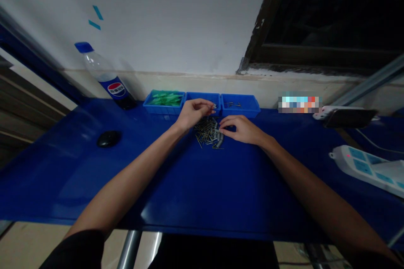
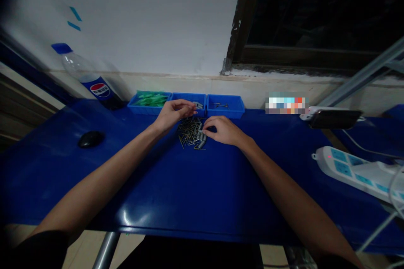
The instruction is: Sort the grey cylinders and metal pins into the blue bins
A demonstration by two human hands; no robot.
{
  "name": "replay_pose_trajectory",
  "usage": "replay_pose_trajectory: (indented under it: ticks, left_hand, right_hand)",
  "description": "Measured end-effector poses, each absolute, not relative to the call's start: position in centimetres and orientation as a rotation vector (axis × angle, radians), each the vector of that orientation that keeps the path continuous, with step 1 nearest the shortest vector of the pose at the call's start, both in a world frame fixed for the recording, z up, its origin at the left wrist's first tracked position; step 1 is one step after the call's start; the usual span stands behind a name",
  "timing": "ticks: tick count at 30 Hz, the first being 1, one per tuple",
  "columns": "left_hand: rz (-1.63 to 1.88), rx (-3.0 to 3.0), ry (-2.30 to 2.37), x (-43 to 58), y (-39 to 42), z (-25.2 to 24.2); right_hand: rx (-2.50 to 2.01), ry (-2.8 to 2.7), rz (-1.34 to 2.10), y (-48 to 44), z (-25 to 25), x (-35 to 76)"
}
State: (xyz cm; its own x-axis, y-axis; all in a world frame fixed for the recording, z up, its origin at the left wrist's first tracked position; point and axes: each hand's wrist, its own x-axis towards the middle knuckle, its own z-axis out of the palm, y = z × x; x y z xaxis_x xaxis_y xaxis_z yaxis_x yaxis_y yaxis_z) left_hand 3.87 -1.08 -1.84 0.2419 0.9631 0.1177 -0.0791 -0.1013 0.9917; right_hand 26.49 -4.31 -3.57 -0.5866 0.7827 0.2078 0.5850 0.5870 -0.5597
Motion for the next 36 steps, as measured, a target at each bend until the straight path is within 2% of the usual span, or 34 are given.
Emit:
replay_pose_trajectory:
  ticks: [8,14,36]
  left_hand:
    - [1.126,1.372,0.939,3.9,-1.1,-1.8]
    - [1.115,1.391,0.955,4.1,-1.1,-1.8]
    - [1.058,1.529,0.965,4.0,-1.2,-1.9]
  right_hand:
    - [-1.013,-2.369,0.820,-4.0,-3.1,27.4]
    - [-1.157,-2.245,0.974,-3.7,-3.5,27.7]
    - [-1.236,-2.259,1.119,-4.4,-3.2,26.9]
